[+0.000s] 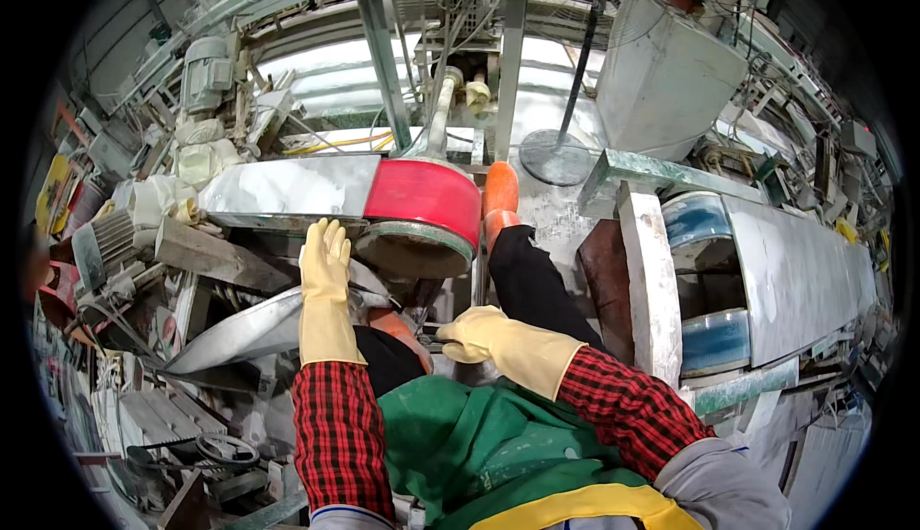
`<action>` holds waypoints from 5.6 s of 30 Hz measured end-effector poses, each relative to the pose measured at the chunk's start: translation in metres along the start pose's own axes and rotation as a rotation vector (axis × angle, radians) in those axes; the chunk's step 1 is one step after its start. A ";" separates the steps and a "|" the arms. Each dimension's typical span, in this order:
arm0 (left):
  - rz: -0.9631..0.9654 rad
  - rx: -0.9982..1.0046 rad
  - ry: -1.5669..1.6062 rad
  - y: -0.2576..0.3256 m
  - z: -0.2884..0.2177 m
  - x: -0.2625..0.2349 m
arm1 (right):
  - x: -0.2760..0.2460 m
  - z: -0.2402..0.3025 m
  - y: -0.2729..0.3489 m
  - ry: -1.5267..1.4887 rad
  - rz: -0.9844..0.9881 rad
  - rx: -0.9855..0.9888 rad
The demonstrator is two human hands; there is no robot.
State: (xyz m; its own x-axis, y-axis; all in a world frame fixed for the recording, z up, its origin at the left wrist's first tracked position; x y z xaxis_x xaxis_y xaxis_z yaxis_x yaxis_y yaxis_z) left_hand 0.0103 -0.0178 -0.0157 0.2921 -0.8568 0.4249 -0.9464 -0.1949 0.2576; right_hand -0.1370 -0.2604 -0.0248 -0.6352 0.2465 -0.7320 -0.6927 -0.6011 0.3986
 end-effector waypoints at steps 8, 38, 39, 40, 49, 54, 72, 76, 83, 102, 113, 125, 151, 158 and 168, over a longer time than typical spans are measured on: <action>0.047 0.038 -0.001 0.001 0.000 0.007 | -0.014 0.020 0.019 0.037 -0.165 -0.111; 0.048 0.006 -0.086 0.023 -0.005 -0.001 | 0.005 0.030 0.007 -0.091 -0.045 -0.286; 0.050 -0.001 -0.092 0.023 -0.005 0.000 | 0.003 0.030 0.007 -0.108 -0.044 -0.285; 0.049 -0.002 -0.104 0.022 -0.005 0.001 | 0.002 0.030 0.008 -0.101 -0.051 -0.297; 0.060 -0.009 -0.150 0.023 -0.004 0.022 | -0.002 0.024 0.006 -0.182 -0.109 -0.318; 0.051 -0.012 -0.152 0.021 -0.002 0.029 | -0.013 0.027 0.012 -0.239 -0.168 -0.368; -0.025 0.035 -0.178 0.015 0.000 0.033 | -0.133 -0.005 0.054 -0.560 -0.537 -0.514; -0.076 -0.004 -0.155 0.010 0.000 0.030 | -0.158 -0.079 0.097 -0.617 -0.839 -0.478; 0.032 0.006 -0.165 0.013 -0.006 0.034 | -0.164 -0.240 0.257 0.126 -1.154 0.321; 0.039 0.030 -0.185 0.019 -0.007 0.038 | -0.082 -0.388 0.468 0.366 -1.034 1.402; 0.069 -0.019 -0.083 0.001 0.006 0.038 | -0.062 -0.452 0.496 0.253 -0.859 1.523; -0.081 0.013 -0.048 0.003 0.001 0.030 | -0.086 -0.402 0.549 -0.243 -1.202 1.187; -0.004 0.021 -0.102 0.016 -0.005 0.036 | -0.059 -0.451 0.617 -1.025 -1.604 0.298; -0.020 0.025 -0.072 0.012 -0.002 0.038 | -0.059 -0.454 0.628 -0.819 -1.485 -0.007; 0.002 0.025 -0.082 0.013 -0.002 0.039 | -0.096 -0.322 0.540 -0.885 -1.628 0.521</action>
State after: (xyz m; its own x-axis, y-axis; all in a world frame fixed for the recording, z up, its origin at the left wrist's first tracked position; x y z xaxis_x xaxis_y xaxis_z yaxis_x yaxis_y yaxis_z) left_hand 0.0094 -0.0526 0.0060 0.2791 -0.8933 0.3523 -0.9503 -0.2043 0.2349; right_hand -0.3399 -0.8534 0.0829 0.7809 0.6101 -0.1337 -0.6204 0.7825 -0.0528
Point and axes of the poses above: each hand's wrist, its own y-axis away from the middle knuckle, its own x-axis out of the palm, z = x × y, the point moved 6 cm from there along -y, towards the middle knuckle, and after that the axes turned 9 degrees about -y, right-handed, at the moved point
